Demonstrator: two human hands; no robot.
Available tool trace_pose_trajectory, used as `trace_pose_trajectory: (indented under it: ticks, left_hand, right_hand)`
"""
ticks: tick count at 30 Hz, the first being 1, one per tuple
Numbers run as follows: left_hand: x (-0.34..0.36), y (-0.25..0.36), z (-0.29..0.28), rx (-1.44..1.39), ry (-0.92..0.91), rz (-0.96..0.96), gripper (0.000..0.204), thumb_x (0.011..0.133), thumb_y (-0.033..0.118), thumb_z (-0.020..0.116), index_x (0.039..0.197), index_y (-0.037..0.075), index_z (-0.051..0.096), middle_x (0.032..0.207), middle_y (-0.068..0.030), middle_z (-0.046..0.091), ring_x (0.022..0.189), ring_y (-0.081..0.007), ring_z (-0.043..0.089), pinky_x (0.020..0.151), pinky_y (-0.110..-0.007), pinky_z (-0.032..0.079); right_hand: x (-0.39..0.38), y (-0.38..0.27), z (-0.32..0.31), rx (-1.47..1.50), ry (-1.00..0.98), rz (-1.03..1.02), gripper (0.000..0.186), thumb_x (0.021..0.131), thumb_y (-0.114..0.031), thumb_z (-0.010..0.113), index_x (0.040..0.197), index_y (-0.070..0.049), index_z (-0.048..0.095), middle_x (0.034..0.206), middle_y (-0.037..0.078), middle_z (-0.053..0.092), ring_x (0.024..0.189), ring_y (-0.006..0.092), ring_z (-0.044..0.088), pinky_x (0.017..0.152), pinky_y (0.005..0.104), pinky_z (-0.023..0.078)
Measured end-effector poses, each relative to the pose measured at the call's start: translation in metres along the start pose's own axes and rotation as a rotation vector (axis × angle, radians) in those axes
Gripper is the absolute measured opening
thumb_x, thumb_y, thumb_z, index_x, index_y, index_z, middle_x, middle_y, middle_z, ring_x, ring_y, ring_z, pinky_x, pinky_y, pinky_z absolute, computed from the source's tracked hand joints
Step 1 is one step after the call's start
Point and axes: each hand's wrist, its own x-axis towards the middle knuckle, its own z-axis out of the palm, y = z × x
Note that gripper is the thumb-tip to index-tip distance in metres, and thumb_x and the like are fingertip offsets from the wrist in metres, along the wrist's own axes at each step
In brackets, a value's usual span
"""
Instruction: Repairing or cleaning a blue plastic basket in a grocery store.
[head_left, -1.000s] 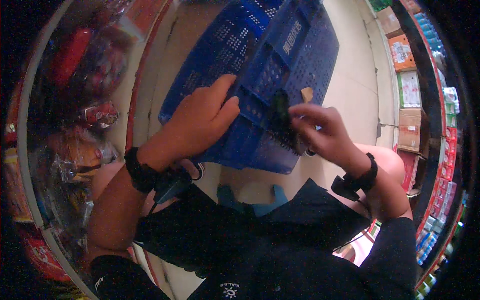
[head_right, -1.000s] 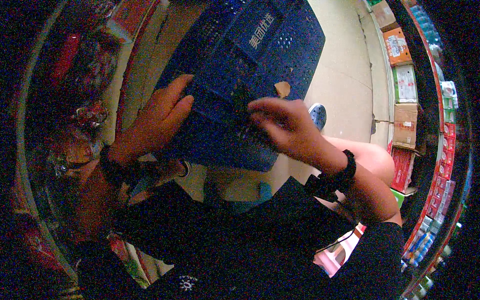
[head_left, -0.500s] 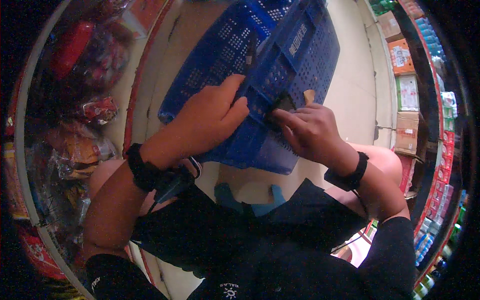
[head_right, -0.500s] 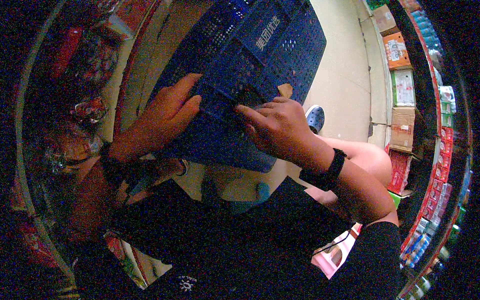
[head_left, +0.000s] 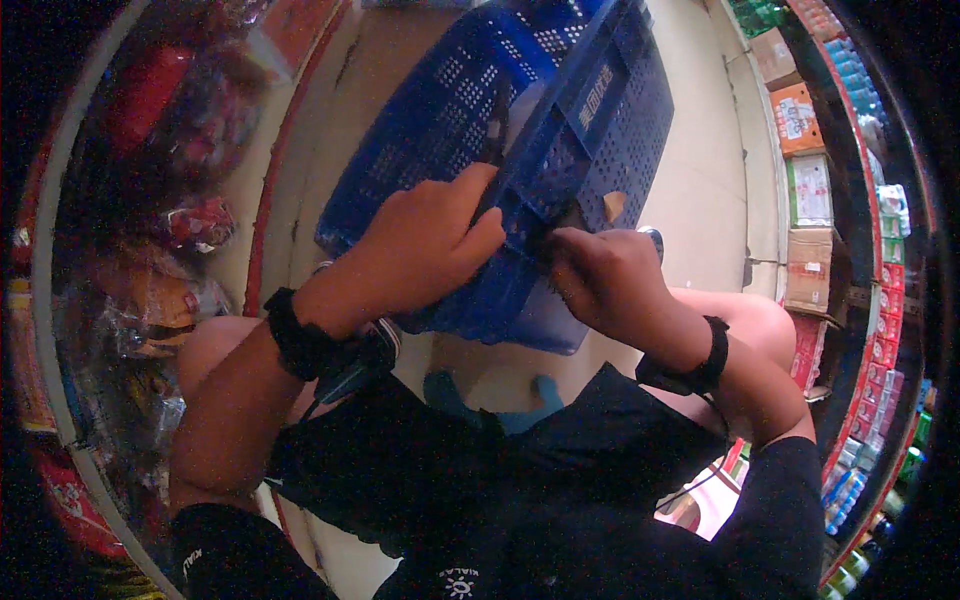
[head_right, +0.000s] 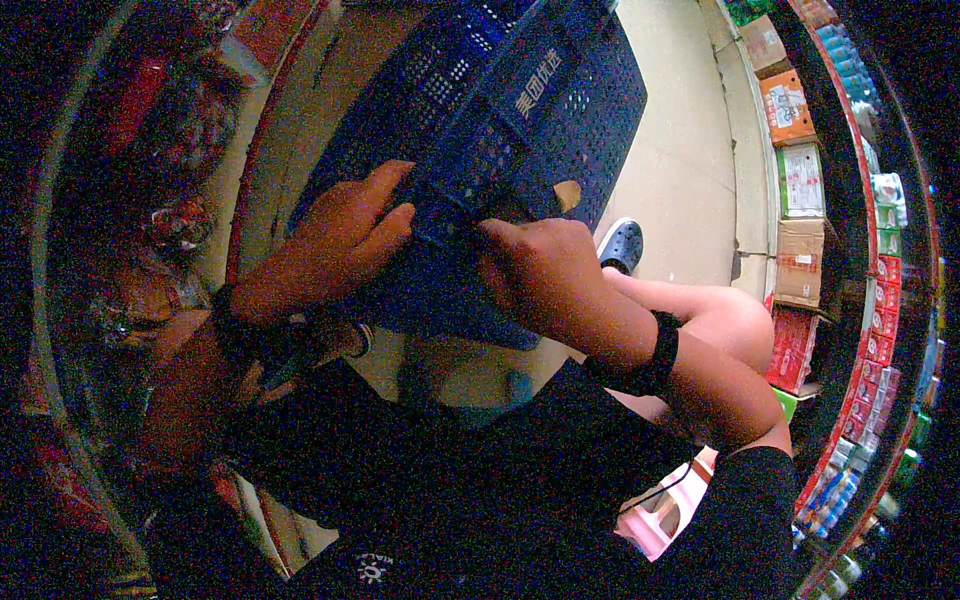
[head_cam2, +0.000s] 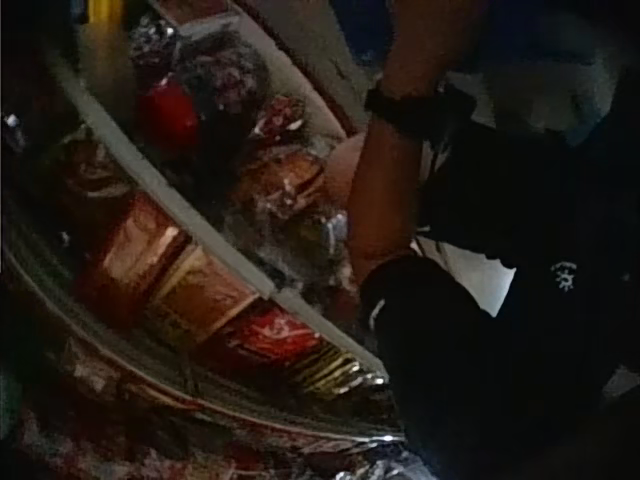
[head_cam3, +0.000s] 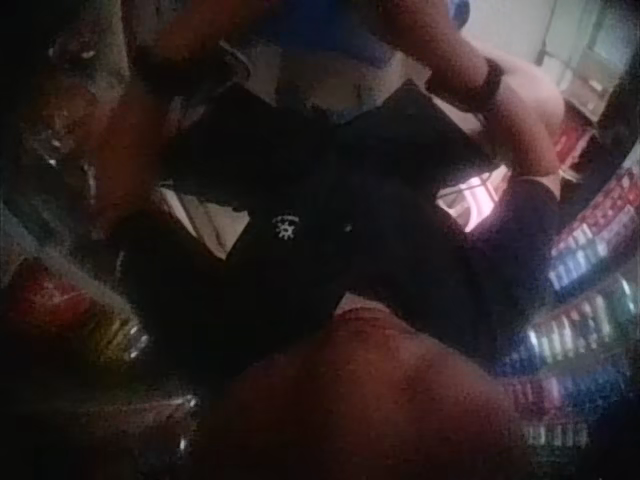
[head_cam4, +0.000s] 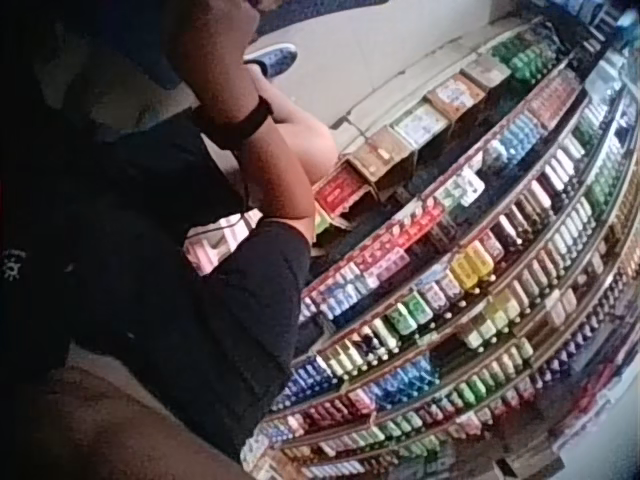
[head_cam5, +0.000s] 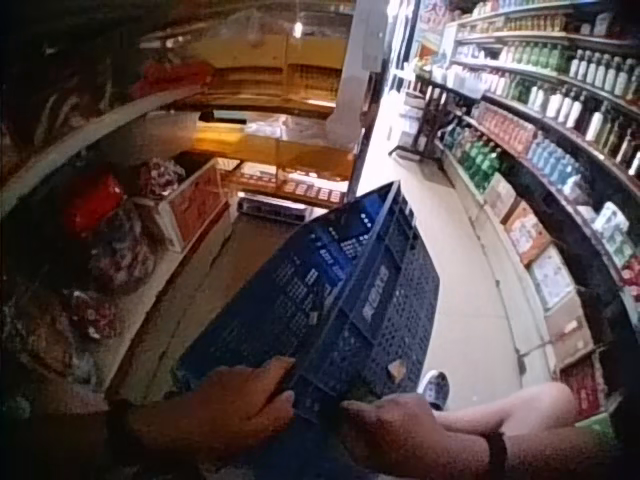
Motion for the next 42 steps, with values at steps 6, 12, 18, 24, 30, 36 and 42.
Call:
trace_pose_trajectory:
  ticks: [6, 12, 18, 24, 30, 36, 42]
  left_hand:
    - [-0.002, 0.003, -0.002, -0.022, -0.029, -0.017, 0.043, 0.089, 0.029, 0.049, 0.117, -0.003, 0.047, 0.084, -0.0266, 0.063, 0.081, -0.0438, 0.06, 0.072, -0.053, 0.046]
    - [0.0, 0.005, -0.004, -0.039, -0.057, -0.023, 0.043, 0.089, 0.028, 0.049, 0.118, -0.003, 0.046, 0.085, -0.0253, 0.063, 0.081, -0.0435, 0.061, 0.072, -0.053, 0.046]
    - [-0.003, 0.005, -0.004, -0.088, -0.03, 0.016, 0.041, 0.089, 0.026, 0.05, 0.118, -0.004, 0.046, 0.085, -0.0261, 0.062, 0.08, -0.0441, 0.06, 0.071, -0.053, 0.045]
    - [-0.005, 0.0, -0.004, 0.028, 0.03, -0.014, 0.041, 0.089, 0.025, 0.05, 0.118, -0.004, 0.046, 0.082, -0.0274, 0.062, 0.08, -0.0445, 0.06, 0.071, -0.052, 0.045]
    - [-0.003, 0.0, -0.004, -0.037, 0.011, 0.01, 0.042, 0.089, 0.025, 0.05, 0.118, -0.005, 0.047, 0.083, -0.0279, 0.062, 0.079, -0.045, 0.06, 0.071, -0.052, 0.045]
    - [-0.004, -0.001, -0.014, -0.014, -0.009, -0.084, 0.043, 0.089, 0.025, 0.049, 0.12, -0.005, 0.046, 0.083, -0.0273, 0.062, 0.08, -0.0444, 0.06, 0.071, -0.052, 0.045]
    - [-0.004, -0.001, -0.015, -0.041, -0.06, -0.045, 0.045, 0.089, 0.024, 0.049, 0.123, -0.006, 0.044, 0.084, -0.0277, 0.061, 0.08, -0.0431, 0.06, 0.07, -0.05, 0.044]
  right_hand:
    - [-0.003, 0.006, -0.004, 0.432, -0.099, 0.083, 0.017, 0.087, -0.007, 0.058, 0.101, -0.001, 0.064, 0.074, 0.013, 0.066, 0.059, 0.0189, 0.061, 0.055, 0.0299, 0.047]
    - [0.009, 0.015, -0.015, 0.981, -0.394, 0.487, 0.022, 0.087, -0.014, 0.059, 0.101, 0.002, 0.065, 0.084, 0.004, 0.067, 0.074, 0.0104, 0.06, 0.06, 0.0274, 0.048]
    - [0.0, 0.014, -0.011, 0.034, -0.053, -0.195, 0.017, 0.078, -0.013, 0.063, 0.094, -0.007, 0.067, 0.071, 0.002, 0.065, 0.063, 0.0184, 0.062, 0.056, 0.0331, 0.045]
    - [0.004, 0.004, -0.006, -0.311, 0.214, -0.333, 0.024, 0.068, -0.011, 0.069, 0.092, -0.009, 0.065, 0.061, 0.003, 0.06, 0.056, 0.0191, 0.059, 0.053, 0.0316, 0.041]
    - [-0.003, -0.004, 0.002, -0.196, 0.047, -0.15, 0.026, 0.074, -0.013, 0.059, 0.098, -0.006, 0.065, 0.064, 0.005, 0.061, 0.059, 0.0262, 0.061, 0.057, 0.0371, 0.047]
    - [0.002, 0.011, 0.017, 0.507, -0.019, -0.005, 0.026, 0.079, -0.01, 0.061, 0.102, 0.0, 0.065, 0.082, 0.013, 0.069, 0.067, 0.0332, 0.065, 0.064, 0.0362, 0.051]
    - [0.012, 0.019, -0.015, 0.989, -0.225, 0.421, 0.023, 0.083, -0.012, 0.059, 0.099, 0.003, 0.064, 0.076, 0.004, 0.065, 0.071, 0.0119, 0.06, 0.062, 0.0292, 0.049]
